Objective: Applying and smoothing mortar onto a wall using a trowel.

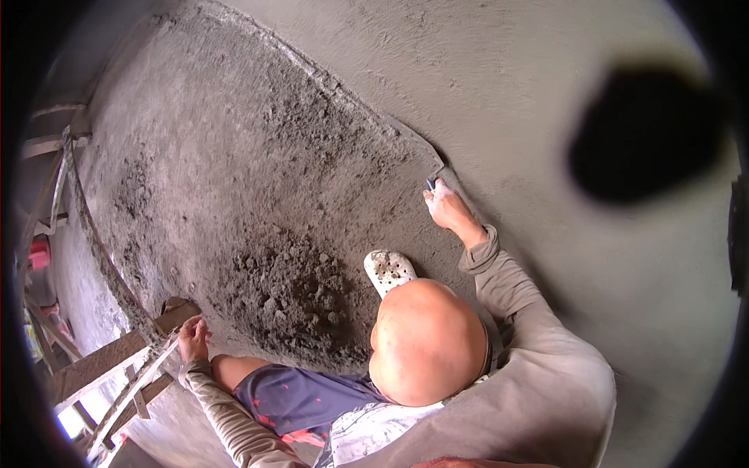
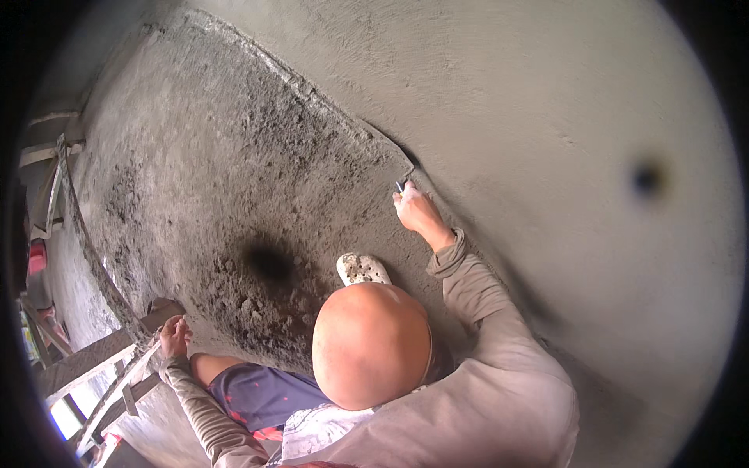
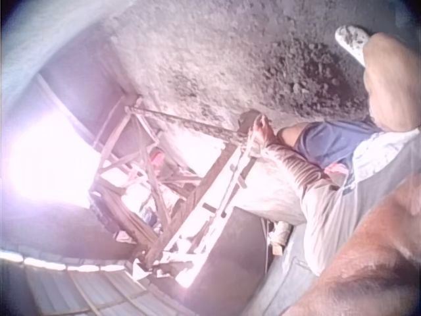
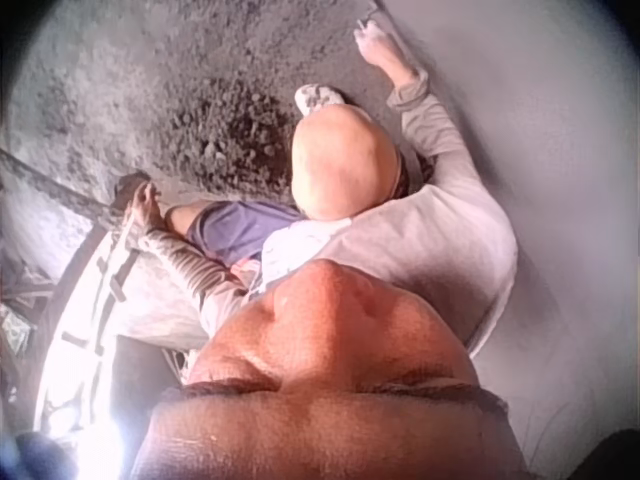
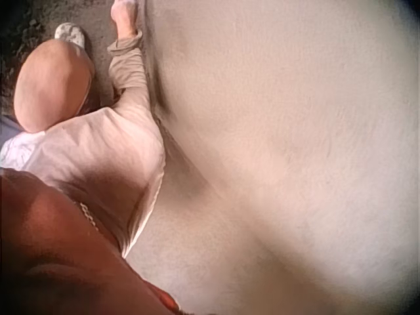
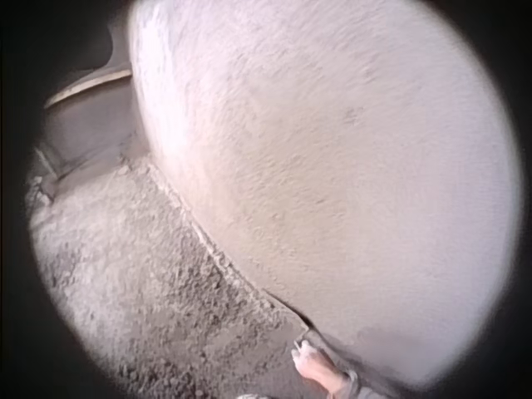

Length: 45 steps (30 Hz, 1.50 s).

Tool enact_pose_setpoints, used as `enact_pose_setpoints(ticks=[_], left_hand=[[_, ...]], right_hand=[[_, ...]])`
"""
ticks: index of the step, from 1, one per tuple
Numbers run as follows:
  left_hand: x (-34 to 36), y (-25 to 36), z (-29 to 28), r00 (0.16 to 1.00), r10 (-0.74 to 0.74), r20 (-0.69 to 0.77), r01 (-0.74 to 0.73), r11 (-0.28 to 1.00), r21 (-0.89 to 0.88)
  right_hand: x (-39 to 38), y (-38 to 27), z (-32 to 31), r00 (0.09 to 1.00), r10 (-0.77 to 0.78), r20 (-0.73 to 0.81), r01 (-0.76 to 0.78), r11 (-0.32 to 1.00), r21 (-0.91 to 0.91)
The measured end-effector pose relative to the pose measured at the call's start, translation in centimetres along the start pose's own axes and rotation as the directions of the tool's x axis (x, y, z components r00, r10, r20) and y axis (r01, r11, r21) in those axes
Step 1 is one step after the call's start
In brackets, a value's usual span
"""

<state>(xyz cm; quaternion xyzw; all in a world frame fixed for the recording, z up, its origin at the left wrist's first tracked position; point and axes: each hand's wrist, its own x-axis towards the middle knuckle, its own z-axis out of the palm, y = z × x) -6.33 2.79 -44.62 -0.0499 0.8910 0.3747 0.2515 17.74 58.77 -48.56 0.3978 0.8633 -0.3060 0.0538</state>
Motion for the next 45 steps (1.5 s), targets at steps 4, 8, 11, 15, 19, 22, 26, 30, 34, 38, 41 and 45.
enact_pose_setpoints(ticks=[4,8,11,15,19,22,26,30,34,38,41,45], left_hand=[[-0.3,1.0,0.4,1.000,0.003,0.018,-0.003,1.000,-0.002],[0.6,1.2,1.0,0.997,-0.049,0.064,0.056,0.991,-0.121],[0.3,1.7,1.6,0.998,0.007,0.057,-0.001,0.994,-0.106],[-0.8,0.5,-0.1,0.999,0.039,0.022,-0.037,0.997,-0.062],[-1.2,0.3,-0.5,0.997,-0.073,0.002,0.073,0.994,-0.086],[-1.5,0.3,-0.4,1.000,-0.016,-0.009,0.015,0.997,-0.069],[-2.3,1.5,0.1,1.000,0.001,0.001,-0.001,0.997,-0.072],[-2.9,2.5,-0.3,0.999,0.040,-0.009,-0.040,0.999,-0.002],[-2.6,2.3,0.6,1.000,-0.005,-0.008,0.006,0.997,0.080],[-2.0,3.0,1.9,0.998,0.020,0.054,-0.023,0.999,0.047],[-2.4,2.6,1.8,0.996,0.041,0.076,-0.052,0.988,0.145],[-4.8,3.1,0.4,0.999,0.031,0.028,-0.032,0.999,0.035]], right_hand=[[-0.8,-0.5,2.0,0.980,0.055,0.189,-0.071,0.994,0.081],[-6.0,-4.4,7.8,0.927,-0.300,0.224,0.239,0.935,0.261],[-6.7,-6.1,6.3,0.891,-0.308,0.333,0.226,0.938,0.262],[-2.6,-4.5,2.9,0.985,-0.042,0.168,0.019,0.990,0.140],[1.1,-3.0,0.8,0.996,-0.073,0.056,0.067,0.993,0.094],[2.8,-3.5,1.3,0.988,-0.144,-0.049,0.147,0.988,0.053],[4.8,-4.2,1.7,0.992,-0.110,-0.059,0.109,0.994,-0.025],[6.3,-6.0,0.9,0.976,0.099,0.196,-0.128,0.982,0.142],[4.9,-7.8,4.3,0.920,0.002,0.393,-0.036,0.996,0.079],[-1.9,-10.2,7.9,0.834,-0.371,0.409,0.388,0.921,0.045],[-4.1,-10.4,8.0,0.756,-0.420,0.502,0.392,0.905,0.166],[1.1,-9.7,4.5,0.966,-0.119,0.230,0.075,0.979,0.189]])
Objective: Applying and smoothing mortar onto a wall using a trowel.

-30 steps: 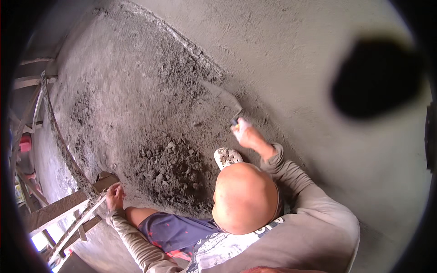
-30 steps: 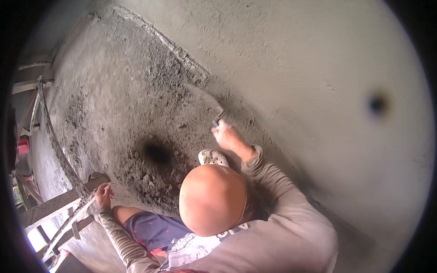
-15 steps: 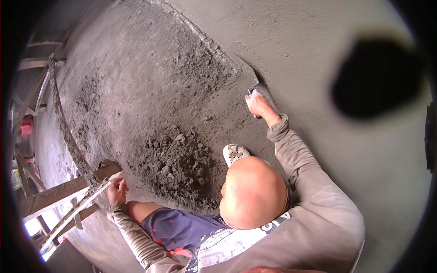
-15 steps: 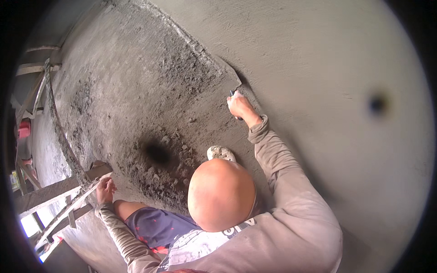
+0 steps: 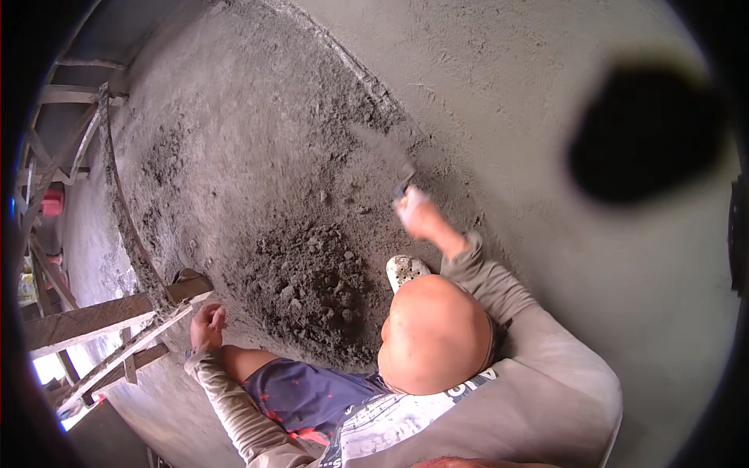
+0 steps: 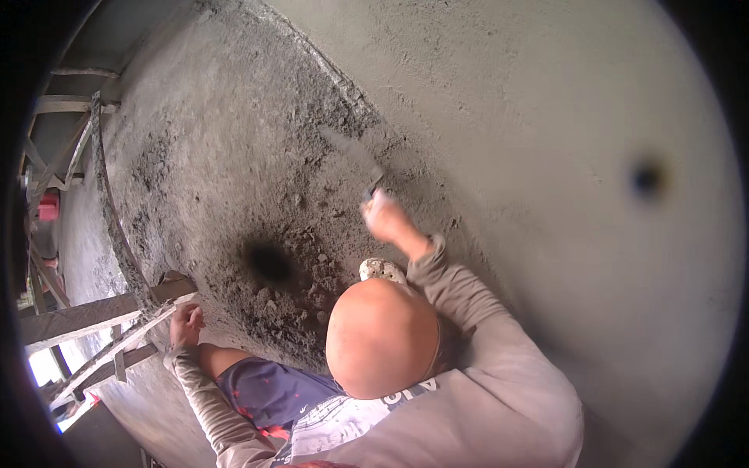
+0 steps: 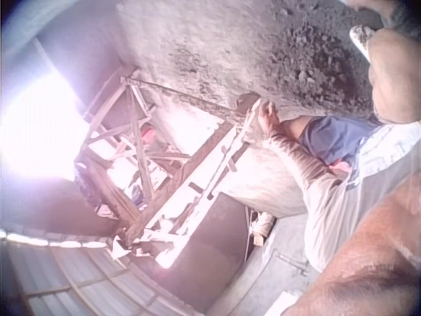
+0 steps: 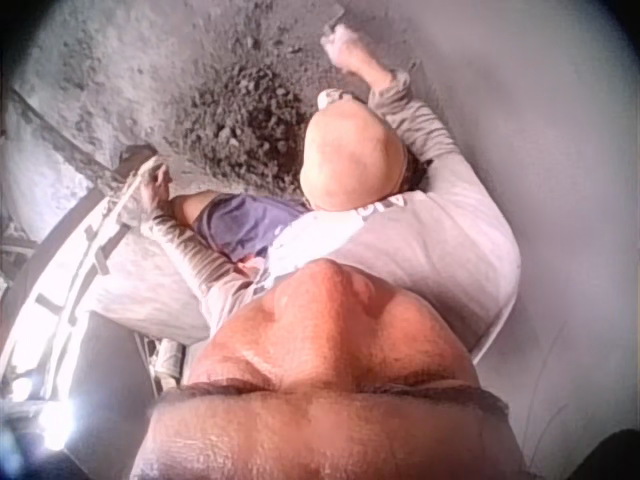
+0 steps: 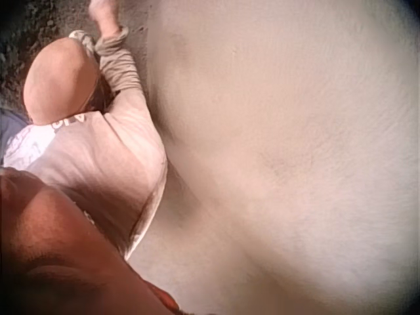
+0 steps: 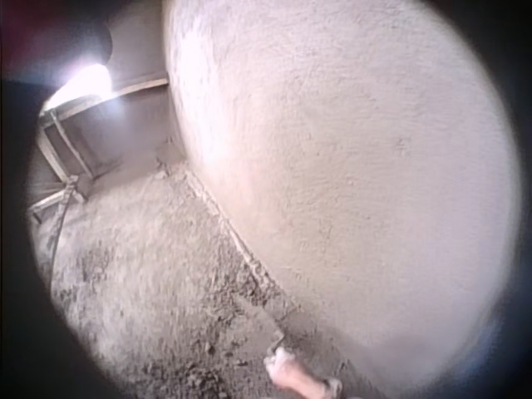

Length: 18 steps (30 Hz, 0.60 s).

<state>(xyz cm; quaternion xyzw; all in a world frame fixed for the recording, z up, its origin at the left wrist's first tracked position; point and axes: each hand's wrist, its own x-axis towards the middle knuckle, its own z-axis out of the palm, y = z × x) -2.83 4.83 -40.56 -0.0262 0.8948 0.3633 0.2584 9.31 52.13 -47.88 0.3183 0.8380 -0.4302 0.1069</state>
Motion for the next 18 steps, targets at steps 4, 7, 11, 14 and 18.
enact_pose_setpoints(ticks=[4,7,11,14,18], left_hand=[[-1.2,0.2,-0.9,0.997,-0.054,-0.048,0.051,0.997,-0.053],[-1.7,0.1,-0.7,0.999,-0.024,-0.043,0.021,0.997,-0.075],[-2.5,-0.7,-1.0,0.998,-0.012,-0.057,0.005,0.993,-0.117],[-3.4,0.3,-1.2,0.996,-0.055,-0.074,0.049,0.996,-0.079],[-3.6,1.1,-1.2,0.999,-0.023,-0.042,0.020,0.997,-0.070]], right_hand=[[4.6,-0.2,-5.1,0.986,0.155,-0.065,-0.153,0.987,0.042],[7.3,0.4,-6.1,0.984,0.150,-0.096,-0.154,0.987,-0.043],[10.5,1.8,-4.8,0.986,-0.003,-0.164,-0.027,0.983,-0.184],[13.1,2.1,-5.0,0.963,-0.268,-0.038,0.210,0.826,-0.524],[14.0,1.7,-4.6,0.930,-0.214,0.300,0.363,0.670,-0.647]])
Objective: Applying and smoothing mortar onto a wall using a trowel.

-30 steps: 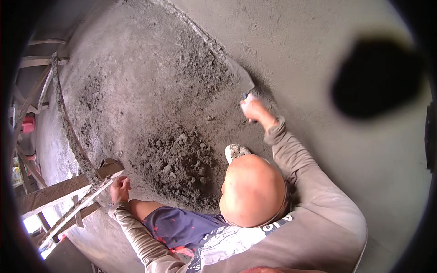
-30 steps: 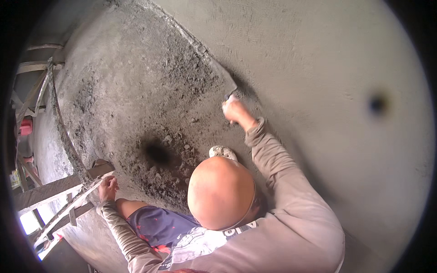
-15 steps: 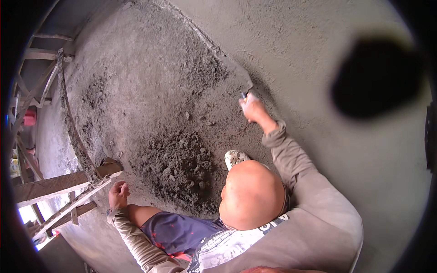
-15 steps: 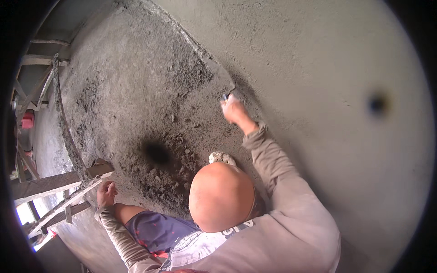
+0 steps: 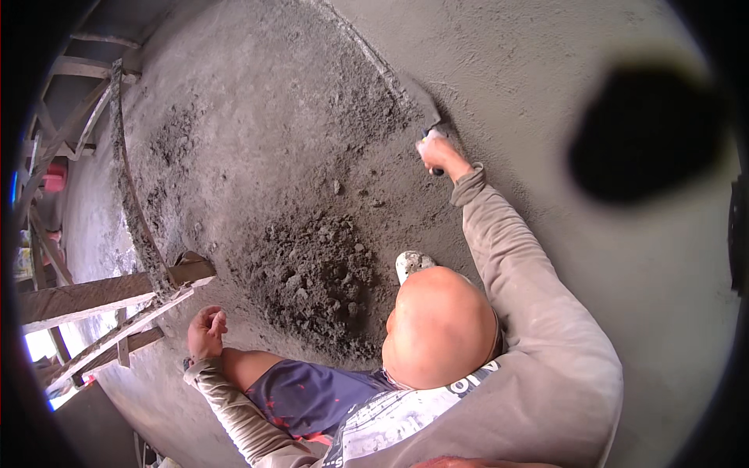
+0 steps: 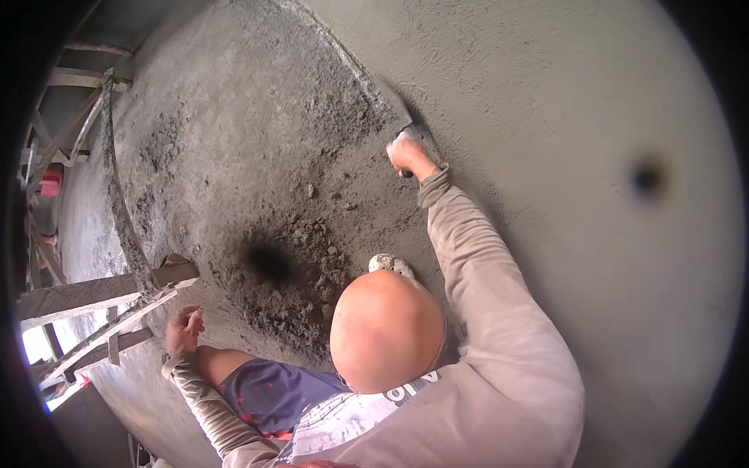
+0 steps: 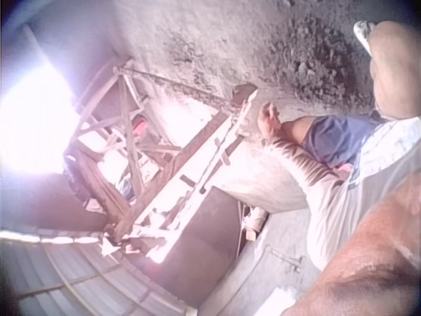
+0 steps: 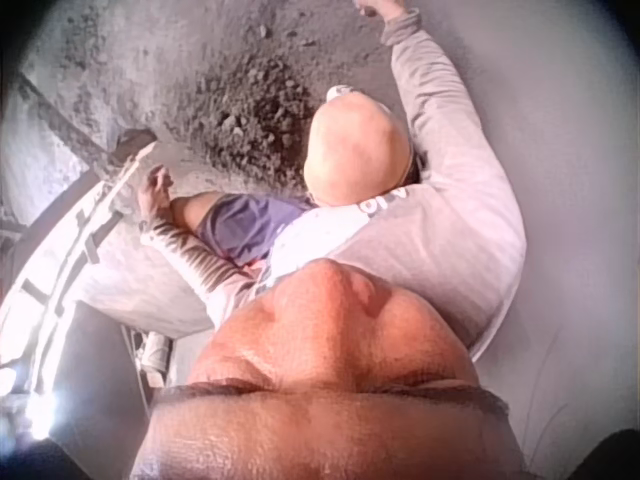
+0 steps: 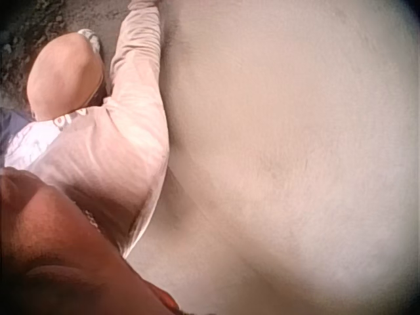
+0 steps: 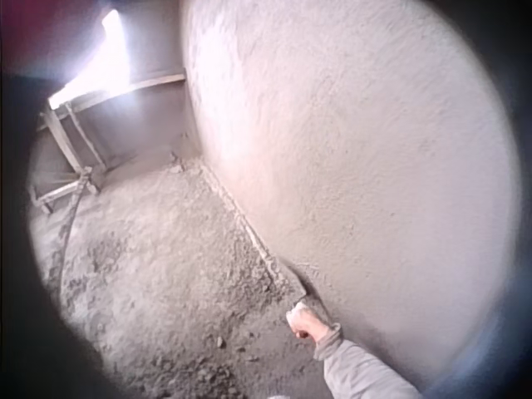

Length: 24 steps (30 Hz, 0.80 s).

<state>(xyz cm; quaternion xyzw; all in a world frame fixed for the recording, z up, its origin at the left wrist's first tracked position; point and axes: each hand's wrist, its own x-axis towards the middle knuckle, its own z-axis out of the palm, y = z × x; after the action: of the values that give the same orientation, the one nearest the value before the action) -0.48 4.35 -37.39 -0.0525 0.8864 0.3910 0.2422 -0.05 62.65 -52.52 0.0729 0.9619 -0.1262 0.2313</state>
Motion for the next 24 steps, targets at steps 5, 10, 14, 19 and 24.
enact_pose_setpoints(ticks=[5,10,14,19,24], left_hand=[[1.6,-0.8,0.4,0.998,-0.036,0.048,0.036,0.999,0.003],[1.8,1.0,1.5,0.998,-0.041,0.040,0.037,0.995,0.094],[0.6,0.3,1.4,0.997,-0.066,0.043,0.063,0.996,0.055],[-0.3,0.1,0.0,0.997,-0.074,0.023,0.074,0.997,-0.012],[-0.7,0.8,0.2,0.995,-0.092,0.025,0.091,0.996,0.020]], right_hand=[[-5.5,-9.2,4.0,0.979,0.178,-0.099,-0.119,0.895,0.429],[-11.3,-14.7,4.0,0.971,-0.228,0.067,0.171,0.869,0.464],[-9.3,-12.0,-0.1,0.964,0.168,0.208,-0.264,0.726,0.635],[-2.5,-5.0,-4.3,0.916,0.393,-0.086,-0.273,0.764,0.585],[2.8,-2.2,-4.9,0.956,0.114,-0.269,-0.103,0.993,0.053]])
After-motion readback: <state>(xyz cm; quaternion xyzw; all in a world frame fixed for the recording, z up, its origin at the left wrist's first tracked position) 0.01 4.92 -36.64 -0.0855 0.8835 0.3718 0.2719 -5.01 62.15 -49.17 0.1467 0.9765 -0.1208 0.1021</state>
